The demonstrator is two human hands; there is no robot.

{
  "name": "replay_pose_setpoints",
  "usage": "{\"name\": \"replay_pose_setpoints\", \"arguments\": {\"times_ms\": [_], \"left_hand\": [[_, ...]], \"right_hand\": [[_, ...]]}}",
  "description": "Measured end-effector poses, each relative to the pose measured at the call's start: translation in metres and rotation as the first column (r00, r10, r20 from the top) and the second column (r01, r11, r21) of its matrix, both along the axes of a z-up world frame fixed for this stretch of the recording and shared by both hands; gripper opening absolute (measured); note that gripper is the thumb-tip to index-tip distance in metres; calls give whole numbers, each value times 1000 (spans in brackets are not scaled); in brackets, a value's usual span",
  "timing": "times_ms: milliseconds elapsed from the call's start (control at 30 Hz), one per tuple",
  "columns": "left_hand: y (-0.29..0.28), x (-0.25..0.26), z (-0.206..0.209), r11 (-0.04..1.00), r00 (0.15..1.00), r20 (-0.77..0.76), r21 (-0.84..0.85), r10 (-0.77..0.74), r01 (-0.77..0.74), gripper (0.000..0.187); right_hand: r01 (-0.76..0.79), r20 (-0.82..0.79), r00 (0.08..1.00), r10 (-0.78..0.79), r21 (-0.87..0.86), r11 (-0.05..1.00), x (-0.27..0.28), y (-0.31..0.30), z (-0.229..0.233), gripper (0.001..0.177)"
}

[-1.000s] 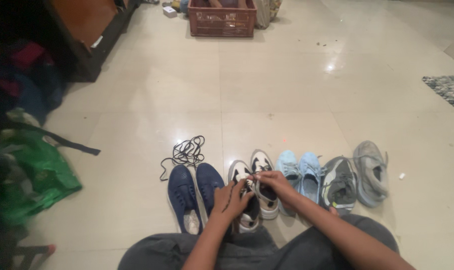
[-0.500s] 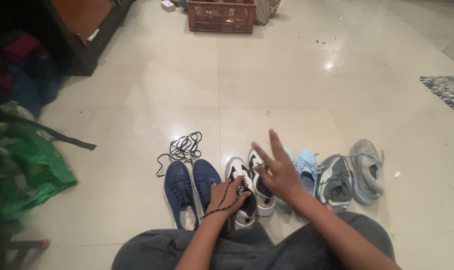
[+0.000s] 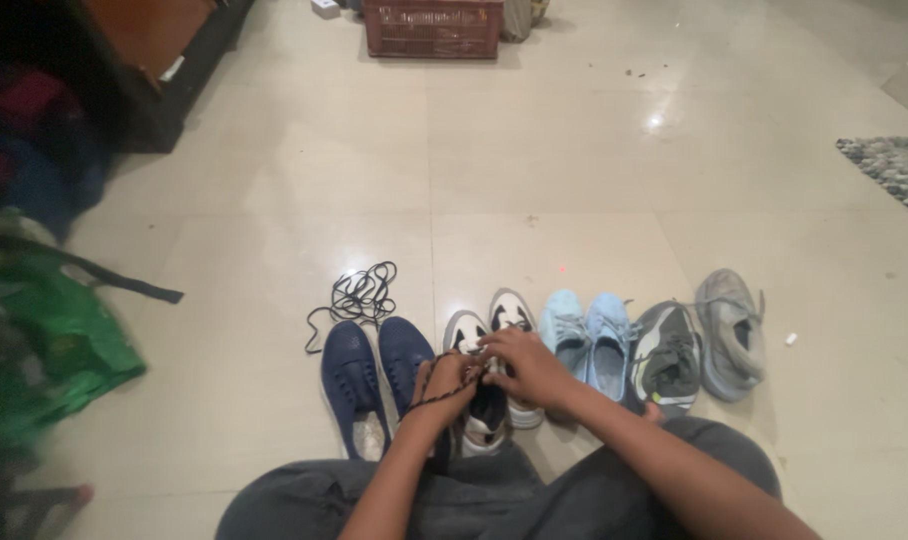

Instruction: The person sits on the floor and unlaces a pair of blue sneakers, then begins to re-lace them. The person handles the laces by hand, threading them through the eyelets and tying a knot.

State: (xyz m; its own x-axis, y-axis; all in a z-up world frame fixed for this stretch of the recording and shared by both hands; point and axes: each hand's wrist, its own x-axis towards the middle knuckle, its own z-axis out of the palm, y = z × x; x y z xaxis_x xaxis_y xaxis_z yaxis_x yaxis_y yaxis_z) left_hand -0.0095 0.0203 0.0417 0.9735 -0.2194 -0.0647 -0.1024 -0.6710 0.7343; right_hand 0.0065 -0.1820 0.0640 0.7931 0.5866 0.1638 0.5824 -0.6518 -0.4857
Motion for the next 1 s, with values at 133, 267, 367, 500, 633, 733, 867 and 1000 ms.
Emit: {"name": "replay_pose_setpoints", "arguments": {"times_ms": [133,267,367,500,633,733,867,1000], "left_hand": [[-8,3,-9,997,992,122,71,-33,24,19],[-7,3,-18,999,970,241,50,-20,8,16],[-5,7,-21,997,947,316,69,-53,33,16],[-4,6,-21,975,918,373,215,-131,52,14],[-3,8,-11,939,985,170,344,-37,-24,24],[14,7,-2,892,987,83,424,136,-158,29],[28,5,-1,866,982,183,483,45,-130,16],[5,8,-13,969,967,250,245,-45,-18,9]], "right_hand": [[92,-172,983,-67,140,986,16,-10,-37,18],[474,-648,762,14,572,670,43,-29,-66,12],[577,-633,771,63,738,350,55,-48,-57,20],[684,-549,724,-418,489,541,48,-55,-14,37],[595,-58,792,-608,-152,789,19,-45,27,47],[403,384,855,-348,-70,913,8,-25,36,52],[91,298,953,-56,-105,990,7,-3,23,28],[-32,201,976,77,-220,975,4,9,2,22]]}}
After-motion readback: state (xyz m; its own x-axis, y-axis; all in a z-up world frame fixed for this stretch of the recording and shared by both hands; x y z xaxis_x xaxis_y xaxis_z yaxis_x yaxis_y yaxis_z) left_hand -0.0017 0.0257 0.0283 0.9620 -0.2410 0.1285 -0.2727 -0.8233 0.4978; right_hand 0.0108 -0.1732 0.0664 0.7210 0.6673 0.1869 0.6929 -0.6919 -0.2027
